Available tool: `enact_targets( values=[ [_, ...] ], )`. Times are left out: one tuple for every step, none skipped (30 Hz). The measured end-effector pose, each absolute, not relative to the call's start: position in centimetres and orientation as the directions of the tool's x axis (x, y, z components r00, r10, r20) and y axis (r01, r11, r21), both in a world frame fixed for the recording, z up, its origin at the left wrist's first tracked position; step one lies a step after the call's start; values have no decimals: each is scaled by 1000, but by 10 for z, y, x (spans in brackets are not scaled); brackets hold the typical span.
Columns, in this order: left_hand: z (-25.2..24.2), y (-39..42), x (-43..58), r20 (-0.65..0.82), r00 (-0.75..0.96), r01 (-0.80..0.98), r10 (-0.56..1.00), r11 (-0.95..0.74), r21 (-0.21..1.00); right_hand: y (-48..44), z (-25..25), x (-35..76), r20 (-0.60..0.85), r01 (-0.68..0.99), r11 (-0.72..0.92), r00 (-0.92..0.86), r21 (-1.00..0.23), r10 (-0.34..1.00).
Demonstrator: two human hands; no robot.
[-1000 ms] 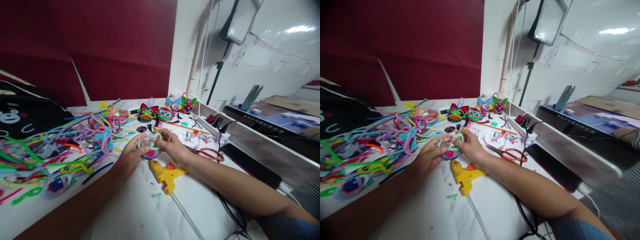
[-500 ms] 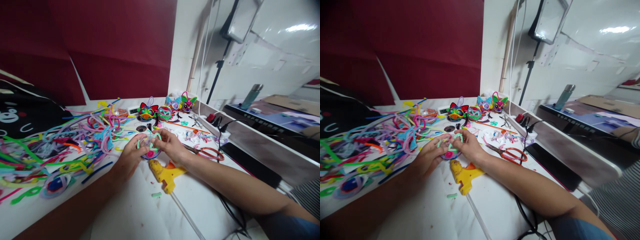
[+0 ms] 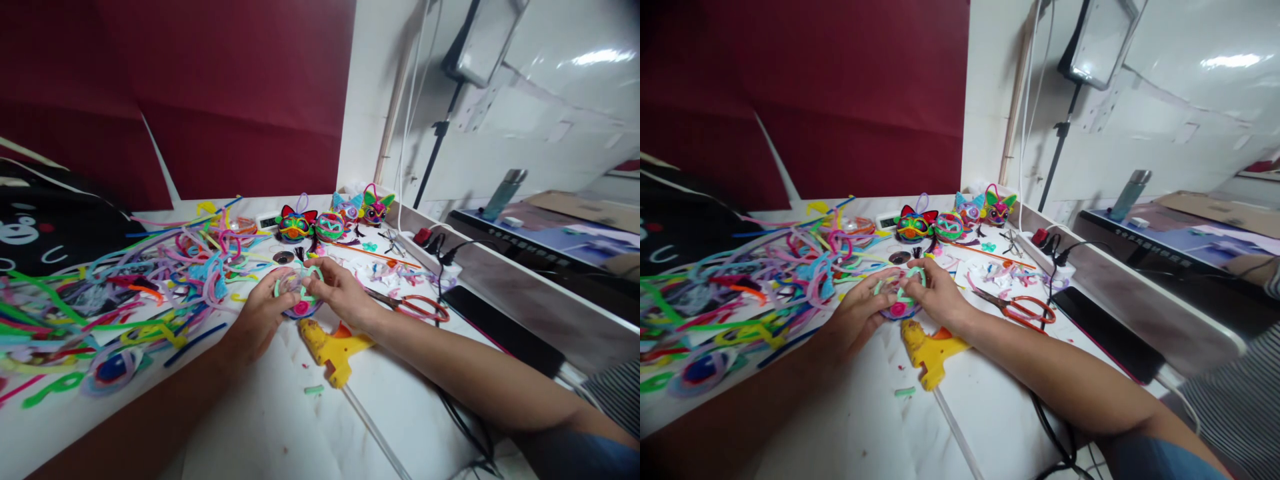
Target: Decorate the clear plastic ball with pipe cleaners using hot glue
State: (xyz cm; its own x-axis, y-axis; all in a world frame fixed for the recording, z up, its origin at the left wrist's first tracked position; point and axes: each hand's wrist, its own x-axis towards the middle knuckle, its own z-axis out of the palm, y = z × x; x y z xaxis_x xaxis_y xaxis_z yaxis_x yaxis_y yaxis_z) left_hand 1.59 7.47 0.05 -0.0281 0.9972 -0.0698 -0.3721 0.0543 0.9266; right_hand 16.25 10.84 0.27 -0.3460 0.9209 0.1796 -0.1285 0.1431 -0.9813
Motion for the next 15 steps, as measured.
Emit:
enact_targets(
  values=[
    [1, 75, 16, -67, -32, -370, 997, 51, 927, 108, 3, 163, 179, -127, 143, -349, -982, 920],
    [1, 75, 16, -63, -34, -372, 997, 46, 927, 108, 3, 163, 177, -126, 141, -354, -982, 918],
    [1, 75, 16, -60, -36, -375, 998, 42, 926, 108, 3, 163, 173, -124, 136, -360, -983, 917],
    [0, 75, 15, -59, -37, -380, 998, 40, 924, 108, 3, 163, 170, -123, 134, -364, -983, 916],
    [0, 76, 15, -59, -36, -386, 998, 40, 922, 107, 3, 163, 168, -121, 132, -366, -984, 915],
    [0, 76, 15, -60, -32, -391, 998, 43, 919, 107, 2, 162, 168, -121, 133, -364, -984, 916],
    [-1, 76, 15, -62, -29, -396, 998, 46, 917, 107, 2, 162, 168, -121, 133, -363, -984, 917],
    [-1, 76, 15, -62, -25, -401, 998, 47, 915, 107, 2, 162, 168, -121, 133, -361, -984, 917],
    [-1, 77, 15, -62, -23, -406, 998, 47, 913, 107, 2, 162, 168, -120, 133, -360, -984, 918],
    [-1, 77, 15, -62, -20, -411, 998, 48, 910, 107, 2, 162, 168, -117, 135, -358, -984, 918],
    [-1, 77, 15, -65, -19, -415, 998, 51, 908, 107, 2, 162, 170, -112, 139, -357, -984, 918],
    [-1, 76, 15, -69, -19, -420, 997, 54, 906, 107, 1, 162, 174, -104, 146, -354, -984, 919],
    [-1, 76, 16, -72, -18, -425, 997, 57, 904, 107, 1, 162, 179, -97, 155, -351, -983, 919],
    [-1, 76, 16, -72, -15, -429, 997, 59, 902, 107, 0, 162, 186, -94, 163, -349, -982, 919],
    [-1, 76, 16, -71, -11, -432, 997, 59, 900, 108, 0, 162, 192, -97, 169, -350, -981, 917]
  ],
)
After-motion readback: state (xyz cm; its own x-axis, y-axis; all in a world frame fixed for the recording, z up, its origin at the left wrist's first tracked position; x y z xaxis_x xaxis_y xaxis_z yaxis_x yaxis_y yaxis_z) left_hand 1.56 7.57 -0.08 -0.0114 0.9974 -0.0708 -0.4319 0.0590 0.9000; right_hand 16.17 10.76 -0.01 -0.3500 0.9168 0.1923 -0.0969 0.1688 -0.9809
